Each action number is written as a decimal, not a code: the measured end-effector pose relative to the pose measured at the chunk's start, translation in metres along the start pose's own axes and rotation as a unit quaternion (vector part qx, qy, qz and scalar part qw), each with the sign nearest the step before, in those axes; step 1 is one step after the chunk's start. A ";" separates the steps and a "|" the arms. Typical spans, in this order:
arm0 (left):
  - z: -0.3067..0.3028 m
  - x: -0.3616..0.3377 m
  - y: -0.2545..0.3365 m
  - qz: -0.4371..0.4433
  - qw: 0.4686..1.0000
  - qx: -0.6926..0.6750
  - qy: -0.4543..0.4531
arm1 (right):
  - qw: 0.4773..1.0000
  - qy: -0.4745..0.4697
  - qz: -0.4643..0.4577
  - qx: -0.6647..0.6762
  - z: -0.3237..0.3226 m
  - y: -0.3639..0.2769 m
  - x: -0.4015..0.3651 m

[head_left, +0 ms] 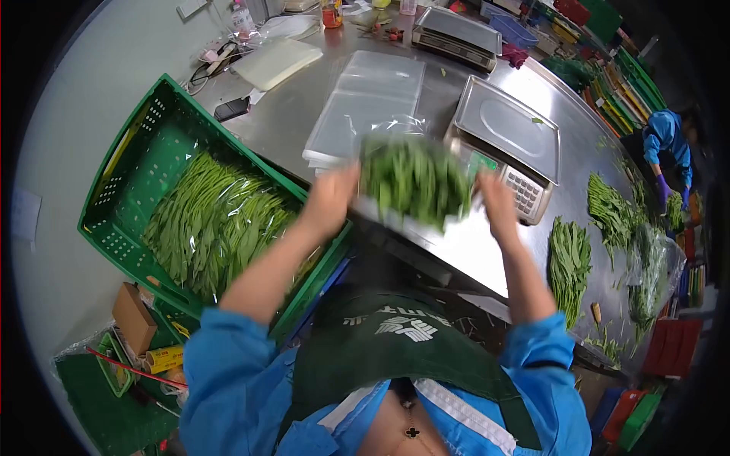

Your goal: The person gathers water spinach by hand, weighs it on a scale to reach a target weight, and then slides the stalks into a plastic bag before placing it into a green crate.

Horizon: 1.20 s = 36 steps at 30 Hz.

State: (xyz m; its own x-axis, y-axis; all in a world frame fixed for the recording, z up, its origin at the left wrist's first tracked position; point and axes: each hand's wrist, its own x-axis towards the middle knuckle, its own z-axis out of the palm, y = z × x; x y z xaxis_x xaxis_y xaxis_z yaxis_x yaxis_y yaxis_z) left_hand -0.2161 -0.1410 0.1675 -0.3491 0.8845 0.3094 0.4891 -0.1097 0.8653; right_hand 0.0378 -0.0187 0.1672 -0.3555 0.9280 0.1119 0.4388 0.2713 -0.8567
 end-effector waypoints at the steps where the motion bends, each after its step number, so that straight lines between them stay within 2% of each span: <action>1: -0.008 0.035 0.023 -0.031 0.987 -0.148 -0.046 | 0.977 0.025 0.012 0.212 -0.011 -0.030 0.019; 2: -0.023 0.051 0.053 -0.017 0.953 -0.298 -0.053 | 0.971 0.027 -0.043 0.233 -0.036 -0.070 0.020; 3: -0.042 0.056 0.091 0.042 0.943 -0.319 -0.087 | 0.964 -0.023 -0.062 0.256 -0.068 -0.102 0.025; 4: -0.056 0.063 0.108 0.038 0.929 -0.348 -0.123 | 0.956 -0.076 -0.065 0.276 -0.093 -0.120 0.020; 5: -0.059 0.071 0.120 0.039 0.926 -0.353 -0.129 | 0.970 -0.018 -0.163 0.177 -0.102 -0.135 0.028; 6: -0.061 0.080 0.129 0.047 0.923 -0.357 -0.135 | 0.961 0.043 -0.263 0.073 -0.106 -0.151 0.043; 7: -0.058 0.084 0.134 0.058 0.923 -0.354 -0.136 | 0.928 0.138 -0.344 -0.043 -0.105 -0.163 0.050; 8: -0.051 0.089 0.135 -0.057 0.876 -0.466 -0.111 | 0.867 0.232 -0.412 -0.156 -0.100 -0.176 0.055; 9: -0.044 0.095 0.131 -0.170 0.804 -0.564 -0.085 | 0.878 0.157 -0.435 -0.120 -0.093 -0.180 0.062; 10: -0.035 0.102 0.108 -0.180 0.772 -0.599 -0.118 | 0.917 0.006 -0.381 -0.118 -0.082 -0.187 0.060; 11: -0.029 0.105 0.095 -0.146 0.748 -0.626 -0.164 | 0.929 -0.118 -0.298 -0.185 -0.068 -0.189 0.065; 12: -0.024 0.105 0.088 -0.114 0.722 -0.649 -0.212 | 0.888 -0.171 -0.252 -0.345 -0.056 -0.192 0.069; 13: -0.021 0.106 0.082 -0.109 0.725 -0.644 -0.219 | 0.863 -0.198 -0.230 -0.403 -0.048 -0.197 0.070; 15: -0.019 0.107 0.077 -0.001 0.725 -0.649 -0.232 | 0.859 -0.233 -0.221 -0.398 -0.041 -0.195 0.077; 16: -0.020 0.110 0.074 0.001 0.726 -0.647 -0.234 | 0.854 -0.242 -0.218 -0.406 -0.040 -0.195 0.078; 18: -0.022 0.115 0.070 -0.007 0.762 -0.610 -0.218 | 0.848 -0.212 -0.238 -0.424 -0.033 -0.184 0.085; 19: -0.018 0.119 0.069 0.026 0.779 -0.585 -0.225 | 0.842 -0.185 -0.253 -0.440 -0.030 -0.179 0.088; 20: -0.019 0.120 0.080 0.026 0.779 -0.585 -0.224 | 0.842 -0.186 -0.253 -0.439 -0.029 -0.178 0.088; 22: -0.025 0.118 0.109 -0.118 0.887 -0.417 -0.159 | 0.820 -0.153 -0.277 -0.477 -0.026 -0.174 0.087; 23: -0.027 0.124 0.108 -0.095 0.889 -0.402 -0.196 | 0.819 -0.158 -0.275 -0.478 -0.028 -0.175 0.089; 25: -0.029 0.132 0.121 -0.090 0.896 -0.387 -0.201 | 0.789 -0.163 -0.295 -0.514 -0.045 -0.194 0.101; 26: -0.030 0.138 0.125 -0.081 0.903 -0.367 -0.207 | 0.841 -0.146 -0.247 -0.458 -0.071 -0.229 0.099; 27: -0.033 0.148 0.121 -0.086 0.889 -0.397 -0.213 | 0.863 -0.151 -0.393 -0.278 -0.118 -0.234 0.127; 29: -0.033 0.152 0.118 -0.099 0.868 -0.437 -0.212 | 0.855 0.057 -0.458 -0.238 -0.185 -0.272 0.098; 31: -0.029 0.144 0.121 -0.095 0.891 -0.410 -0.171 | 0.783 0.246 -0.523 -0.231 -0.246 -0.275 0.077; 33: -0.028 0.141 0.121 -0.095 0.893 -0.412 -0.153 | 0.689 0.388 -0.569 -0.227 -0.292 -0.240 0.062; 34: -0.028 0.138 0.120 -0.072 0.891 -0.413 -0.175 | 0.648 0.441 -0.580 -0.222 -0.307 -0.214 0.055; 35: -0.029 0.134 0.119 -0.049 0.888 -0.414 -0.194 | 0.614 0.483 -0.585 -0.217 -0.313 -0.180 0.050; 36: -0.029 0.130 0.118 -0.049 0.888 -0.417 -0.186 | 0.603 0.504 -0.581 -0.212 -0.316 -0.144 0.048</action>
State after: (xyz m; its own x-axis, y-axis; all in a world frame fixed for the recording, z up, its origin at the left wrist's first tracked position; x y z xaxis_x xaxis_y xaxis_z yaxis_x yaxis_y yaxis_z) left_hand -0.2270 -0.0523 0.3218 0.0072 0.9800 0.1988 -0.3447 -0.1842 0.9205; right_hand 0.2184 0.0673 0.4554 -0.0380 -0.3252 0.9449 0.6250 0.7300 0.2764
